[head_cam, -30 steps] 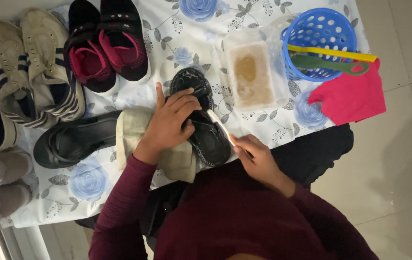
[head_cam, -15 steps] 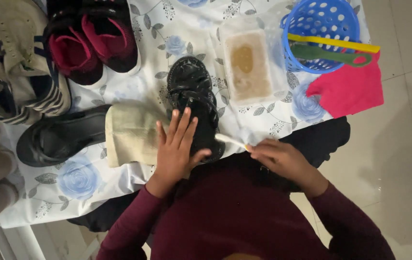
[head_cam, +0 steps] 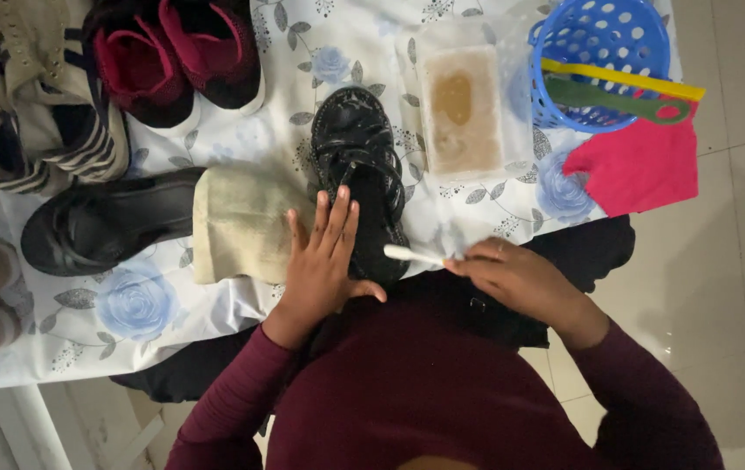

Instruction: The person cleans a black sandal by scrubbing it with a toothbrush dipped in a liquid solution and then wiping it with a cloth. The person repeats the scrubbing and wiping process on the same sandal throughout the clip.

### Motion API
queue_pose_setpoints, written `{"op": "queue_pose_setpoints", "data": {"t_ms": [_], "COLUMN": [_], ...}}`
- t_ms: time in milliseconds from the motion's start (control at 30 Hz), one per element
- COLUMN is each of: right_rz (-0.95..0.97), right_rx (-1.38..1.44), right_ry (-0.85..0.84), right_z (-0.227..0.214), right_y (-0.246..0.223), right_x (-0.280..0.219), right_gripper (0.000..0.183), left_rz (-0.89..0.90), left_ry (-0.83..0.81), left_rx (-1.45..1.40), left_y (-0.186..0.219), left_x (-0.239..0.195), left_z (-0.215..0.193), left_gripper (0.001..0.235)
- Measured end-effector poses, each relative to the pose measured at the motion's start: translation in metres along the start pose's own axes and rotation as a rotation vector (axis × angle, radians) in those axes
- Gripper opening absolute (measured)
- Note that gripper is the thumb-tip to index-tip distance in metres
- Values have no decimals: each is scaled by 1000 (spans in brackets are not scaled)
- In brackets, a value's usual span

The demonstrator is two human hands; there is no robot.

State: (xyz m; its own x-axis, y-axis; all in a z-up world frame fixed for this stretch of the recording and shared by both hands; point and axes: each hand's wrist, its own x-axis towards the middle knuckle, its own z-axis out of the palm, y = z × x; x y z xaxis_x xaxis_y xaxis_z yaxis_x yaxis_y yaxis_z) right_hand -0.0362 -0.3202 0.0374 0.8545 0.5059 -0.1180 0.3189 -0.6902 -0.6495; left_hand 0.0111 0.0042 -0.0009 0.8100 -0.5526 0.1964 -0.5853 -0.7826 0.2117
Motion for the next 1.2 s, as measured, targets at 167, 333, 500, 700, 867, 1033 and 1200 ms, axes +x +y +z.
{"op": "queue_pose_setpoints", "data": {"t_ms": [167, 333, 500, 700, 867, 1033, 1200], "right_rz": [-262, -331, -333, -351, -343, -350, -399], "right_rx": [-91, -59, -22, 4, 14, -67, -32], "right_ry": [94, 7, 77, 100, 62, 133, -60], "right_z": [-11, 3, 5, 9, -3, 8, 4], "right_y": [-30, -6, 17, -3, -1, 9, -10], "right_x": [38, 14, -3, 10, 2, 13, 12], "right_gripper": [30, 38, 35, 38, 41, 36, 62], "left_rz": [45, 29, 28, 17, 11, 10, 7], "left_ry": [-18, -26, -36, -27, -12, 15, -28], "left_rx": [-33, -52, -65, -80, -100, -134, -125], "left_y": [-7, -10, -10, -10, -10, -10, -11], "left_x": [-1, -6, -5, -6, -8, -8, -9], "left_z": [-5, 0, -1, 1, 2, 5, 3], "left_gripper": [143, 137, 142, 144, 141, 142, 144]}}
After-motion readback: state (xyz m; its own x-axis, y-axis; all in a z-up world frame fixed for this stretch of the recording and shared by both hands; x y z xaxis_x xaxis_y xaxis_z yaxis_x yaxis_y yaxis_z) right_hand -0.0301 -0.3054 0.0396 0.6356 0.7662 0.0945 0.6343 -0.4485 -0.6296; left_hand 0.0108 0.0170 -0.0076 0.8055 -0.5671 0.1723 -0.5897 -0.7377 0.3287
